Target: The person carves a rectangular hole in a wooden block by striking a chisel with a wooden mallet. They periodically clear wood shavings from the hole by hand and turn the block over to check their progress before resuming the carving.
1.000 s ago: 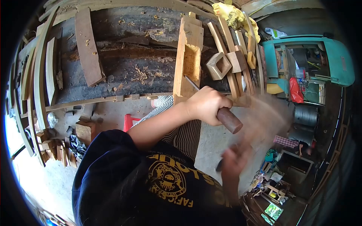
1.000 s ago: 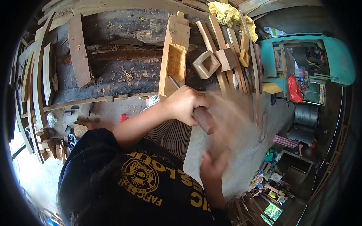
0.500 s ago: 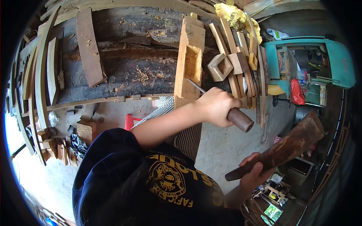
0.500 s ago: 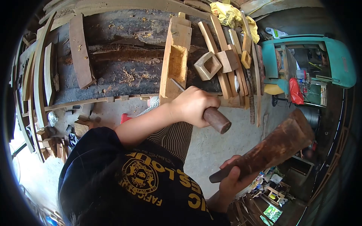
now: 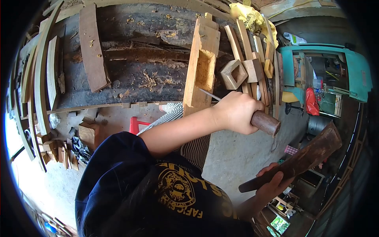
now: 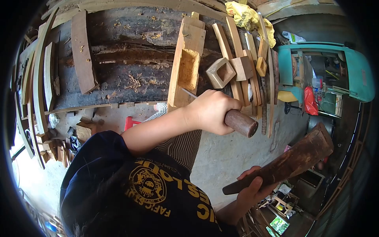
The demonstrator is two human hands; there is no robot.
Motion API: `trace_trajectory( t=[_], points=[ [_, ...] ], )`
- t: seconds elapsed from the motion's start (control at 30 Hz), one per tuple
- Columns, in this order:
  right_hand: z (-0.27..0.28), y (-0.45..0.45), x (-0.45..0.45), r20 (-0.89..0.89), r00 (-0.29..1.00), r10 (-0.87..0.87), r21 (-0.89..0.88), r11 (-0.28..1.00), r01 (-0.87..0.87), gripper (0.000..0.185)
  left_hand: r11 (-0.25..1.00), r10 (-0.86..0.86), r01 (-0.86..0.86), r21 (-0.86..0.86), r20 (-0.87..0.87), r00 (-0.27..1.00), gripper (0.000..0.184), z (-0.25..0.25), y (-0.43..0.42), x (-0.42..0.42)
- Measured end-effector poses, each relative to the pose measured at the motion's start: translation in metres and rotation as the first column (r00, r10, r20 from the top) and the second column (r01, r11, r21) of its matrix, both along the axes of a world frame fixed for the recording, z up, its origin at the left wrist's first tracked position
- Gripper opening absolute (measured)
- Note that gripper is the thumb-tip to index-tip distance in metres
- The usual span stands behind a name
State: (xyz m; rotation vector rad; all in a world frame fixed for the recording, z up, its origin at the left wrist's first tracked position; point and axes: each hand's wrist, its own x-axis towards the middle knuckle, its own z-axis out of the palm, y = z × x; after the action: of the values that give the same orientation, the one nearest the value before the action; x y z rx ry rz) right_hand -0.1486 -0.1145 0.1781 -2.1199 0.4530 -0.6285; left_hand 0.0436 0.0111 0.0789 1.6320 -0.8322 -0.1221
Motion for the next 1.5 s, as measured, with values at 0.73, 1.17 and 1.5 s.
trace_trajectory(
  t=[0.73,1.17,1.5],
  points=[
    [0.017,0.002,0.015,0.043,0.999,0.024,-0.032,0.999,-0.022,0.076,0.998,0.043,-0.040,0.058,-0.060,0.997,0.021,-0.003,-0.004,0.019],
    [0.031,0.013,0.018,0.177,0.984,-0.031,-0.086,0.995,0.047,0.069,1.000,-0.009,0.008,-0.023,-0.062,0.998,0.020,-0.004,0.001,0.018],
    [0.037,0.012,0.023,0.153,0.988,-0.024,-0.132,0.990,0.045,0.073,1.000,0.008,-0.007,0.023,-0.057,0.998,0.021,-0.001,0.000,0.014]
  ],
)
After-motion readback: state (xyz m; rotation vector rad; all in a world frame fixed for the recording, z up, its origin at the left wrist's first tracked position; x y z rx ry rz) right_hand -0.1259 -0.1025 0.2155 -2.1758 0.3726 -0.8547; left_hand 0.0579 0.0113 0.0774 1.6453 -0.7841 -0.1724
